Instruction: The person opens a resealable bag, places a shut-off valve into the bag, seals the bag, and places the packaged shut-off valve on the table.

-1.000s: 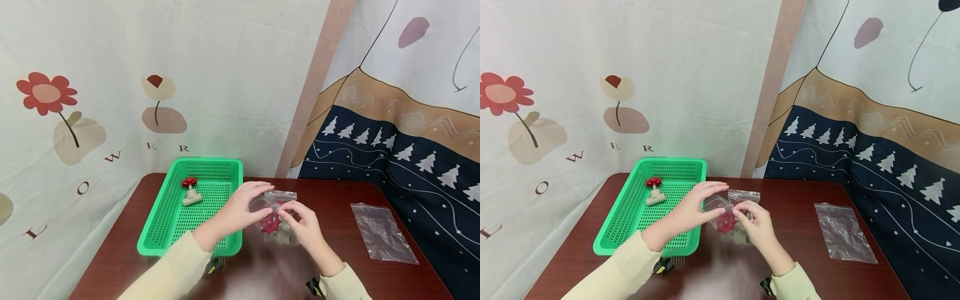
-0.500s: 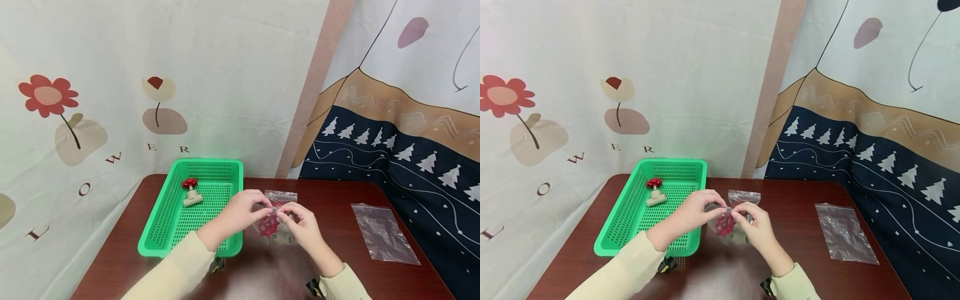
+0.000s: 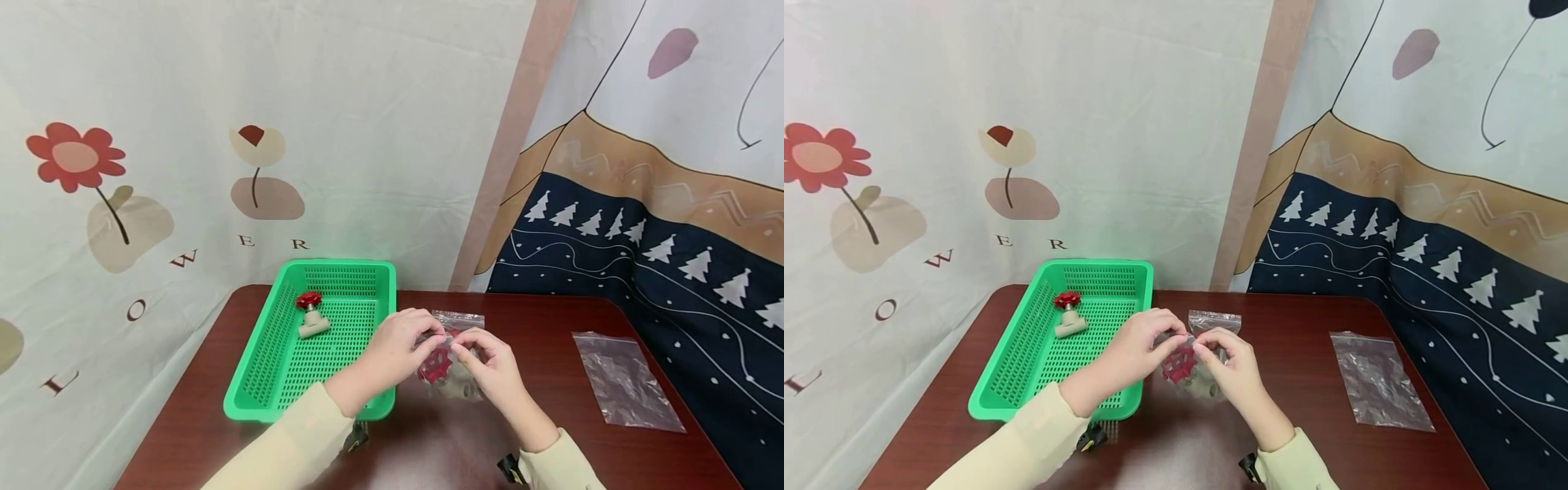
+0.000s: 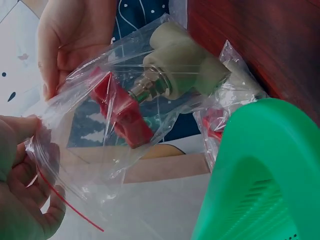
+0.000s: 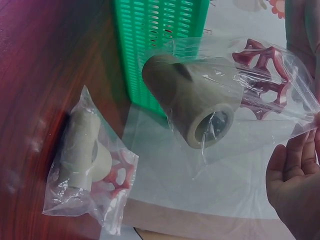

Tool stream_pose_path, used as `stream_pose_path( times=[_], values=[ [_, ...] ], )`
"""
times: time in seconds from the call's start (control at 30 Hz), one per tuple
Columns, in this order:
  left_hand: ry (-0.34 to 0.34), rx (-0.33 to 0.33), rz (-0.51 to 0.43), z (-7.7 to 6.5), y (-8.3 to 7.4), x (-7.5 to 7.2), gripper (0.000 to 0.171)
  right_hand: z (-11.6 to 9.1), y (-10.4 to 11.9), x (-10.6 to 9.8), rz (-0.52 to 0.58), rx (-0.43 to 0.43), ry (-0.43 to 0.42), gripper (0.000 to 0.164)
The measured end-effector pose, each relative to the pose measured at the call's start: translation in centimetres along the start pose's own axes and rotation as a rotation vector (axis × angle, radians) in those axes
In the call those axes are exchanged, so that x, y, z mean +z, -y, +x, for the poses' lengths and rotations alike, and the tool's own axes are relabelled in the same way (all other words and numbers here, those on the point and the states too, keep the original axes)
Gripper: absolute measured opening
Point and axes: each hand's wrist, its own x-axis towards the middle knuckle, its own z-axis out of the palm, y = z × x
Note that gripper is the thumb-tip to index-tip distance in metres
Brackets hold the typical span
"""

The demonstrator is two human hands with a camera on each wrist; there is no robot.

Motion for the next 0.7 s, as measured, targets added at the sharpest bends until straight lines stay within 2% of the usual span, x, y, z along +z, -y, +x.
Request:
stream_pose_path(
  times=[0.2,0.43,0.7],
  values=[
    [-0.030,0.033,-0.014,-0.07,0.22,0.30,0.011,0.11,0.20,0.14,-0.025,0.009,-0.005,0.014],
    [-0.032,0.036,-0.021,-0.16,0.21,0.32,0.012,0.05,0.15,0.31,-0.024,-0.006,0.002,0.011],
    [-0.097,0.107,0.041,-0.44,0.33,0.47,0.008,0.21,0.54,0.83,0.023,-0.049,-0.041,0.010]
  ],
)
